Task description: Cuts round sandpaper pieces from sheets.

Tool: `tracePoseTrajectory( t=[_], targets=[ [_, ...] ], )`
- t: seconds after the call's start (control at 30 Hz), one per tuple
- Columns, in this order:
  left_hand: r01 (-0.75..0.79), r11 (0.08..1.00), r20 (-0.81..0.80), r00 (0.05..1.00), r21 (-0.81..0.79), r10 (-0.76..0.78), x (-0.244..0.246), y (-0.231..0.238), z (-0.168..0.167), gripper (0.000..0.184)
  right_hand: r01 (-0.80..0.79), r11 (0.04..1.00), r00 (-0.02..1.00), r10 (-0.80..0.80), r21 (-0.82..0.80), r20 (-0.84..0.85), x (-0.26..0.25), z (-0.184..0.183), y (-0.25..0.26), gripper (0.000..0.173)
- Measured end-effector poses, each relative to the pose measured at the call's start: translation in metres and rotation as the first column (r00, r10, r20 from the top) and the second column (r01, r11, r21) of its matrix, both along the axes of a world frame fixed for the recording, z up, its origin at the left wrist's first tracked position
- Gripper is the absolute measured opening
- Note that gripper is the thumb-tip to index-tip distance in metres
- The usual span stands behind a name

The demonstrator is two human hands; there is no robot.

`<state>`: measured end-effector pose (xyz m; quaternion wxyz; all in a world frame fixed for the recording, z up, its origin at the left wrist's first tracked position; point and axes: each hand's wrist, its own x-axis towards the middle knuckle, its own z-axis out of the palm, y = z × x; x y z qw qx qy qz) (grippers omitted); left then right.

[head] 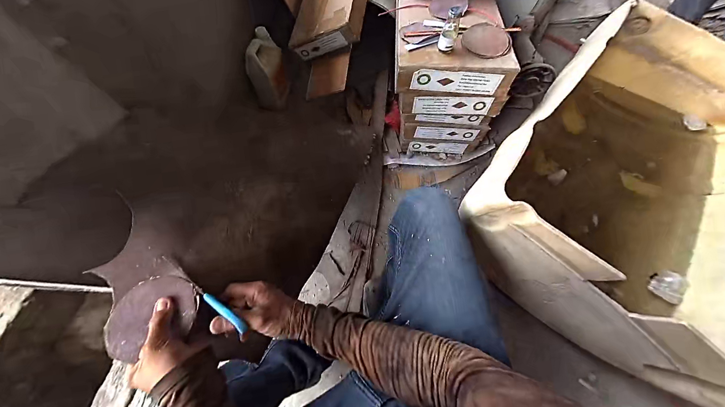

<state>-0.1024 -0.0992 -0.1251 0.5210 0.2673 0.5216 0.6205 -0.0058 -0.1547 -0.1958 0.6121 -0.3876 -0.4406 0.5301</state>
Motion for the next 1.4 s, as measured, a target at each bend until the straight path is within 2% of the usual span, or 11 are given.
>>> tracePoseTrajectory(
  t=[0.27, 0.4, 0.47, 0.57, 0.67, 0.77, 0.83, 0.97, 1.1, 1.2, 1.4],
  targets=[
    [0.0, 0.999, 0.016, 1.0, 0.039, 0.0, -0.001, 0.003, 0.0, 0.055, -0.07, 0.997, 0.994, 0.069, -0.015, -0.081, 0.005, 0.011, 0.0, 0.03],
    [0.125, 0.992, 0.069, 0.99, 0.026, -0.127, 0.007, -0.008, 0.011, 0.025, -0.039, 0.989, 0.999, 0.036, -0.142, -0.026, 0.015, 0.04, -0.016, 0.033],
    [0.123, 0.992, 0.102, 0.987, 0.0, -0.122, -0.003, -0.003, -0.001, 0.034, -0.067, 0.992, 0.997, 0.062, -0.103, -0.047, 0.012, 0.024, -0.013, 0.028],
    [0.109, 0.99, 0.066, 0.992, -0.087, -0.104, -0.011, -0.003, -0.016, 0.065, -0.005, 1.0, 0.992, 0.002, -0.023, -0.123, 0.003, -0.02, -0.001, 0.026],
    [0.108, 0.988, 0.023, 0.994, -0.111, -0.106, -0.011, -0.01, -0.013, 0.068, 0.078, 0.996, 0.989, -0.074, 0.032, -0.129, -0.009, -0.031, 0.0, 0.033],
    [0.139, 0.98, -0.04, 0.988, -0.144, -0.146, -0.016, -0.017, -0.009, 0.073, 0.075, 0.995, 0.992, -0.069, 0.063, -0.102, -0.007, -0.032, 0.002, 0.045],
    [0.145, 0.98, -0.052, 0.987, -0.136, -0.153, -0.017, -0.017, -0.01, 0.069, 0.08, 0.994, 0.995, -0.076, 0.078, -0.058, -0.003, -0.028, 0.003, 0.048],
    [0.108, 0.993, 0.05, 0.993, -0.055, -0.106, -0.01, -0.009, -0.008, 0.047, 0.124, 0.988, 0.992, -0.123, 0.092, -0.006, -0.002, -0.02, 0.002, 0.056],
    [0.085, 0.993, 0.172, 0.983, -0.078, -0.07, -0.004, -0.007, -0.004, 0.042, 0.177, 0.981, 0.983, -0.181, 0.083, 0.04, -0.005, -0.02, 0.001, 0.061],
    [0.05, 0.994, 0.255, 0.967, -0.102, -0.023, 0.001, -0.005, -0.001, 0.044, 0.209, 0.972, 0.975, -0.216, 0.109, 0.049, -0.008, -0.016, 0.001, 0.057],
    [0.014, 0.998, 0.186, 0.983, -0.069, -0.001, -0.004, -0.003, 0.001, 0.037, 0.161, 0.983, 0.987, -0.159, 0.086, -0.029, -0.01, -0.016, 0.002, 0.053]
  ],
)
